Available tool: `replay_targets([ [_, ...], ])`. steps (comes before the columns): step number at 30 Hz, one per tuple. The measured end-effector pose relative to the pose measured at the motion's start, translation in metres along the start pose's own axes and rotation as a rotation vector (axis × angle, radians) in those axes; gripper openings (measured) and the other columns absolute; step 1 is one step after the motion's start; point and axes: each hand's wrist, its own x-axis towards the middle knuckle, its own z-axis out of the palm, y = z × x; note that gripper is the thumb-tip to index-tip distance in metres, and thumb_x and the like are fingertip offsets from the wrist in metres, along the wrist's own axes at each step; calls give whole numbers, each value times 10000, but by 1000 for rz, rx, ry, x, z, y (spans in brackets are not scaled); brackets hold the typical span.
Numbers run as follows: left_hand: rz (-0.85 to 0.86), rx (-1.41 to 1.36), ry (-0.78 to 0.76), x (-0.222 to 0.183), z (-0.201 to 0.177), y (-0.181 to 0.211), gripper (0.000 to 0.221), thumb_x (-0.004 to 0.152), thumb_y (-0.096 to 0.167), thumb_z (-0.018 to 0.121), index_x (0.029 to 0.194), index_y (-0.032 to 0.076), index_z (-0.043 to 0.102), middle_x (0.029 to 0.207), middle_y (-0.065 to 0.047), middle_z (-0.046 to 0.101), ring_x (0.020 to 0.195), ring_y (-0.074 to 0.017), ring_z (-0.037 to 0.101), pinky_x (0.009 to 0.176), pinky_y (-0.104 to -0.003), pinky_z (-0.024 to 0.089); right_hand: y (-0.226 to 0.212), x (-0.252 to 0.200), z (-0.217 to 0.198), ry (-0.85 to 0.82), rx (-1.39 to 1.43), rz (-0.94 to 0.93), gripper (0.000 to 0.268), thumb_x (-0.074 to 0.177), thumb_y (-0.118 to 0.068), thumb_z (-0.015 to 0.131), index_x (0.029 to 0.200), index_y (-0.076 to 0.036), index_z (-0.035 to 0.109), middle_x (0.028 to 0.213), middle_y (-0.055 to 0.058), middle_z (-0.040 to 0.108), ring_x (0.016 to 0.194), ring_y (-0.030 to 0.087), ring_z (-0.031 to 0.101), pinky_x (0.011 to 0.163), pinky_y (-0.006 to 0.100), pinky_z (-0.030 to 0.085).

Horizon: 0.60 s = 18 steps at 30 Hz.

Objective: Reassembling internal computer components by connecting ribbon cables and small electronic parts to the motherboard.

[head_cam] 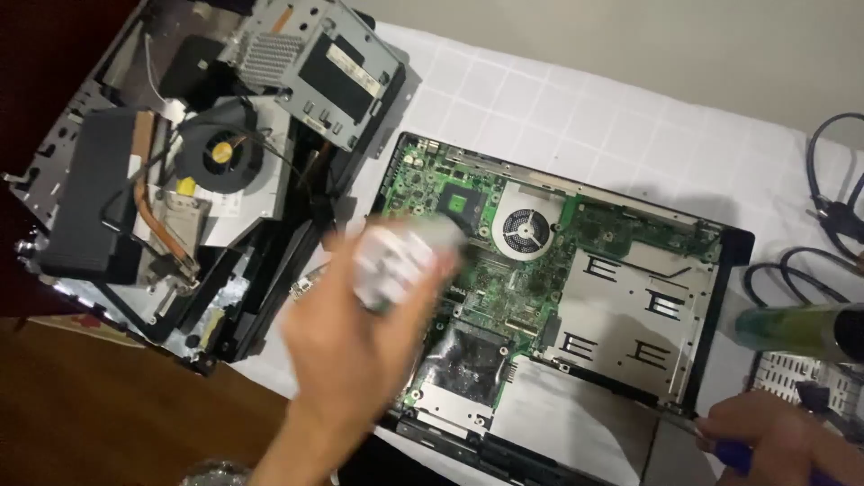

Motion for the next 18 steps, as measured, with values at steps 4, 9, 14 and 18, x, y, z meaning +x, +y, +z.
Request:
replay_targets([
  [4, -233, -10, -45, 4, 17, 30, 357, 948, 344, 700, 1096, 24, 641, 777, 8, 697, 474, -28, 578, 315, -115, 459, 9, 23, 17, -1, 111, 2, 446, 900, -813, 620, 1175, -463, 651, 1066, -217, 667, 927, -13, 653, 812, 191, 511],
  [9, -1015, -340, -1088, 52, 11, 81, 149, 915, 217, 702, 1032, 265, 623, 1211, 124, 706, 1120, -59, 725, 945, -237, 674, -7, 4, 9, -34, 62, -21, 510, 982, -747, 520, 1384, -443, 441, 1300, -130, 539, 1221, 64, 536, 1021, 246, 437],
  [14, -11, -169, -72, 8, 35, 20, 298, 974, 178, 696, 1173, -31, 620, 911, -83, 698, 623, -93, 639, 439, -125, 556, 21, 61, 41, 45, 94, -143, 408, 948, -718, 528, 1287, -492, 507, 1108, -173, 572, 986, 23, 574, 883, 200, 461],
  [18, 6, -574, -457, 5, 31, 59, 372, 977, 203, 663, 1189, -85, 561, 922, -130, 749, 690, -161, 737, 481, -169, 629, -24, 0, 86, 1192, 854, -252, 714, 815, -711, 400, 1090, -317, 928, 932, -120, 964, 776, 64, 961, 693, 319, 690],
])
